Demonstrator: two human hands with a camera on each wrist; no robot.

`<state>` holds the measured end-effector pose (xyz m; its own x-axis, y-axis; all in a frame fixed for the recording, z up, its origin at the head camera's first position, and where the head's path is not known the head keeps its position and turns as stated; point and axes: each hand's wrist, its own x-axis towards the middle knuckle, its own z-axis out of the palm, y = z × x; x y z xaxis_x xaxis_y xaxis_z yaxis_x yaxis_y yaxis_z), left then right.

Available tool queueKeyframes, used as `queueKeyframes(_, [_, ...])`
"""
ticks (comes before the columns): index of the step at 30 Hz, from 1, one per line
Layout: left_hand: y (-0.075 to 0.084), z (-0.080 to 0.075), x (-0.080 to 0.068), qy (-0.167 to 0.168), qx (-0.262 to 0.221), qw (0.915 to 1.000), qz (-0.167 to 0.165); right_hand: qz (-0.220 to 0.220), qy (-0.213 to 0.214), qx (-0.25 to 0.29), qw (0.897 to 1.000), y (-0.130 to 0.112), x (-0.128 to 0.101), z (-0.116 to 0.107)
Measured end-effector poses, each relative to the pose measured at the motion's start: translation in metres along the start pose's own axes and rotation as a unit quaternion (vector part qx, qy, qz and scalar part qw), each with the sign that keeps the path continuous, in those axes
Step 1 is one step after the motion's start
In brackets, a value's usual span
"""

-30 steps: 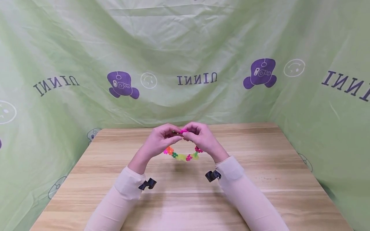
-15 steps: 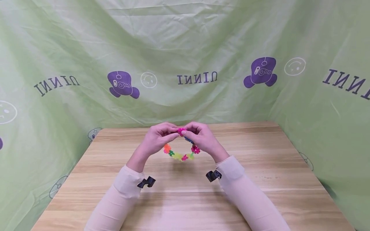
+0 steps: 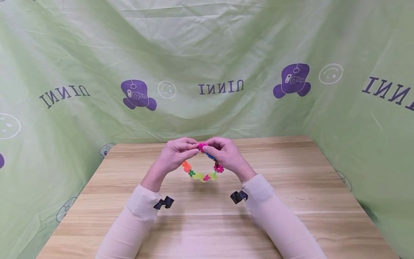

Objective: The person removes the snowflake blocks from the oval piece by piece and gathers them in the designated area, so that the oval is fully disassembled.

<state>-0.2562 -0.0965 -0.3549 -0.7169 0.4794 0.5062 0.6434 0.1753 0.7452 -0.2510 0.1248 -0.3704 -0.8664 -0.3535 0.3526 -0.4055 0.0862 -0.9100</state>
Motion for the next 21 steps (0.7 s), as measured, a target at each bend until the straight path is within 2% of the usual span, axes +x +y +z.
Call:
queueKeyframes(7, [-0.002, -0.004, 0.001, -0.011, 0.023, 0.9997, 0.008, 0.009, -0.004, 0.014, 1.0, 0.002, 0.001, 0.002])
queueKeyframes(14, [-0.003, -0.007, 0.0, -0.019, 0.027, 0.9994, -0.004, 0.001, -0.014, 0.016, 1.0, 0.005, 0.002, 0.004])
queueKeyframes(21, [-0.002, -0.011, 0.0, -0.031, 0.037, 0.9987, -0.013, -0.006, -0.006, 0.007, 1.0, 0.007, 0.003, 0.006])
